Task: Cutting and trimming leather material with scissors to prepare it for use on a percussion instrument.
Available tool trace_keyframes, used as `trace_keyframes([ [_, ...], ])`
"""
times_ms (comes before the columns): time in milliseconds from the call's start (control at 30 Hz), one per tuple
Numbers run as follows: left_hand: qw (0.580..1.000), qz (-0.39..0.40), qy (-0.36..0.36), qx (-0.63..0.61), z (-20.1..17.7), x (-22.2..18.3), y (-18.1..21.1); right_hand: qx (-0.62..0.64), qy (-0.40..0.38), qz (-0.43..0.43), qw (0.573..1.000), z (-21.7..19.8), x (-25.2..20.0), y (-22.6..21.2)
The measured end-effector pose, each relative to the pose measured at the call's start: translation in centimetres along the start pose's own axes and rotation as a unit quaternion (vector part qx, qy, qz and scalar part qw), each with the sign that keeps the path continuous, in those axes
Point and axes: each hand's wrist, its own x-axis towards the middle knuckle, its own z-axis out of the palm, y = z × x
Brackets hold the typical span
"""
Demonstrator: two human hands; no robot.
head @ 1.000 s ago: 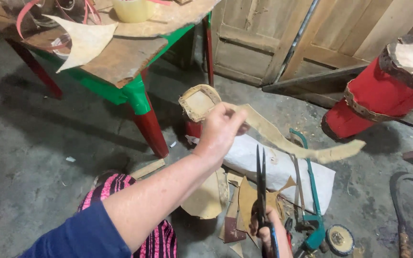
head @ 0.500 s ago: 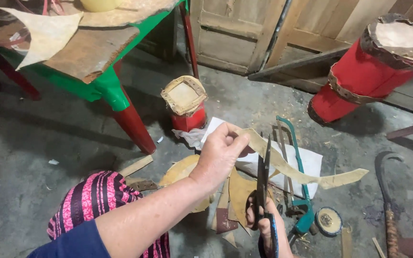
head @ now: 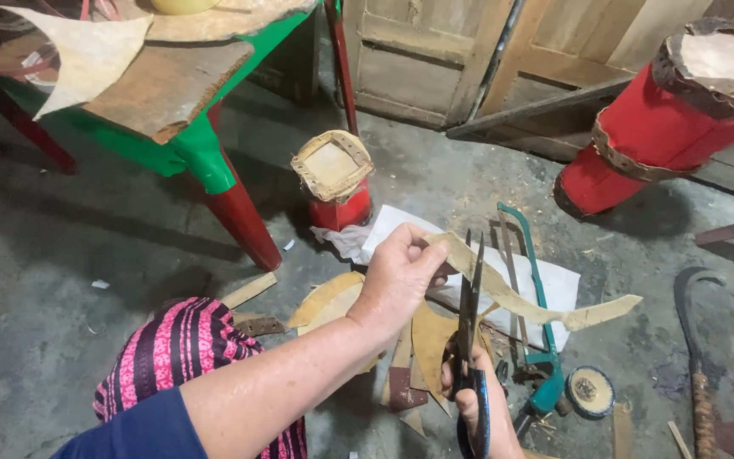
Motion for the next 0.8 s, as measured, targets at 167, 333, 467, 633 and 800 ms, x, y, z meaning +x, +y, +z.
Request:
trace_keyframes([
  [167,1.000,0.007,0.008,0.019,-0.1,-0.2,-0.2,0.007,0.015,0.034,0.999,-0.2,0.0,0.1],
  [333,0.998,0.005,0.009,0.056,-0.1,-0.5,0.0,0.006,0.013,0.045,0.999,-0.6,0.4,0.8],
  [467,0.997,0.021,0.013,0.069,-0.1,-0.2,-0.6,-0.024,0.046,0.038,0.998,0.6,-0.2,-1.4],
  [633,0.997,0.021,0.010,0.071,-0.1,0.1,-1.3,-0.165,0.136,0.182,0.960,1.9,-0.1,-4.3],
  [800,0.993,-0.005,0.016,0.120,-0.2,-0.3,-0.4,-0.109,0.118,0.117,0.980,3.7,-1.4,-6.4],
])
